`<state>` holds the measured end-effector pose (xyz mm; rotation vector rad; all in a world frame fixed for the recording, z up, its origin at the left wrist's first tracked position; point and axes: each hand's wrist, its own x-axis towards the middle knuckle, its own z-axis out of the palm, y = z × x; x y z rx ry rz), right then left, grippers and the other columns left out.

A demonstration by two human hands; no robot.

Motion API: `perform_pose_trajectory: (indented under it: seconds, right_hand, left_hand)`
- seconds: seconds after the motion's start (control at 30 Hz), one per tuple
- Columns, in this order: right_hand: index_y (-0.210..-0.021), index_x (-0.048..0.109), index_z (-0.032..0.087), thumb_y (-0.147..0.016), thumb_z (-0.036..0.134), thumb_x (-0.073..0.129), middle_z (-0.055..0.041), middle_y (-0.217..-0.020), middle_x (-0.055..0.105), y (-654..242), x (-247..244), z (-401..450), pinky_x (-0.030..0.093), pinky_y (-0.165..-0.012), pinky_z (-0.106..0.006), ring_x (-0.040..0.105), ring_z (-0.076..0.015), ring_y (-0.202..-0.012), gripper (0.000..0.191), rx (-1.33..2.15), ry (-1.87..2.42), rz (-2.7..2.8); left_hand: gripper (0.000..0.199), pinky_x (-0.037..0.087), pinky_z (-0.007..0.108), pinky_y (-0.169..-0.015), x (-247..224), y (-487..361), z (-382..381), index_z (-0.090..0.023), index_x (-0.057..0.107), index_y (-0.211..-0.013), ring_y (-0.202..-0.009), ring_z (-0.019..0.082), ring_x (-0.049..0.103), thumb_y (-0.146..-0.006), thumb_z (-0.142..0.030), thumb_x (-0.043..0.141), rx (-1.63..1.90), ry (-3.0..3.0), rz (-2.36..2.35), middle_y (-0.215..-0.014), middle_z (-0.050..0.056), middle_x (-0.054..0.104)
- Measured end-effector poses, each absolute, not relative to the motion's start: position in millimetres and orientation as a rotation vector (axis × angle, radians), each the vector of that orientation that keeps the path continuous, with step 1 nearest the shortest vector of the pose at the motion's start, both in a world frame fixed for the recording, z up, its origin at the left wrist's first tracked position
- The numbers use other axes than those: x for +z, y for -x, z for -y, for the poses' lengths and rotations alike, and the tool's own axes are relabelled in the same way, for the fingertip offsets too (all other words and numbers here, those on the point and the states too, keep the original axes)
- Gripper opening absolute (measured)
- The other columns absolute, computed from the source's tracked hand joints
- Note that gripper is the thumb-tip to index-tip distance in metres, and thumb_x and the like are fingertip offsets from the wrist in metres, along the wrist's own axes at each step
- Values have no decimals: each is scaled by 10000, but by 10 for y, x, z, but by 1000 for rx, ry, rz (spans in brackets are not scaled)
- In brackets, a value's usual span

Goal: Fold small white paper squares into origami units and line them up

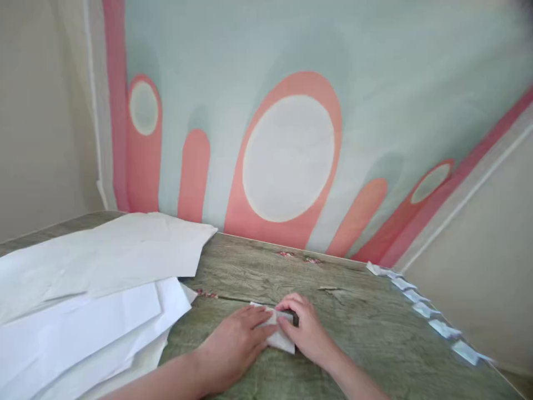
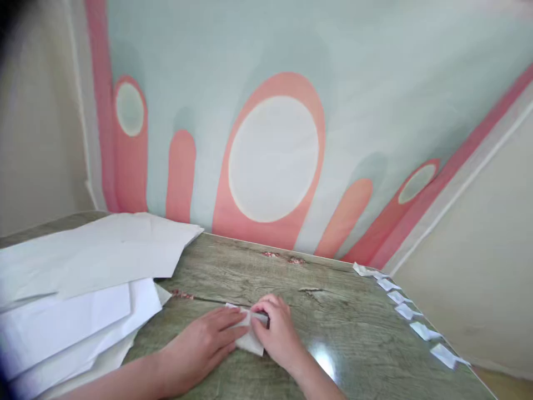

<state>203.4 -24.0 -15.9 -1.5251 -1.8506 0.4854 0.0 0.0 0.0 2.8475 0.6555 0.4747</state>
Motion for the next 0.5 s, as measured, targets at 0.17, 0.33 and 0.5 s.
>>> perform_pose_trajectory:
  seconds: [0.17, 0.33, 0.5]
  right_hand:
    - [-864, 659, 229, -751, 142, 585, -21, -908, 607, -2025, -180, 226, 378, -846, -332, 544, -200, -910, 160, 484, 1525, 1861]
    - [-909, 650, 237, -770, 152, 576, -24, -925, 602, -2024, -173, 260, 377, -858, -346, 542, -205, -924, 179, 463, 1513, 1869]
    - [-972, 654, 259, -804, 172, 553, -34, -955, 587, -2020, -174, 275, 380, -871, -363, 538, -211, -944, 214, 426, 1504, 1907]
  left_hand:
    - [337, 385, 407, -1021, 54, 6, 29, -236, 532, -1205, -1156, 225, 517, -879, -166, 481, 496, -2836, -663, -1234, 57, 579]
    - [342, 360, 401, -1038, 35, 21, 26, -240, 525, -1217, -1173, 215, 499, -884, -180, 475, 482, -2816, -663, -1255, 53, 565]
    - [338, 333, 395, -1058, 49, 24, 29, -243, 527, -1215, -1184, 207, 488, -884, -197, 478, 448, -2785, -688, -1263, 39, 561]
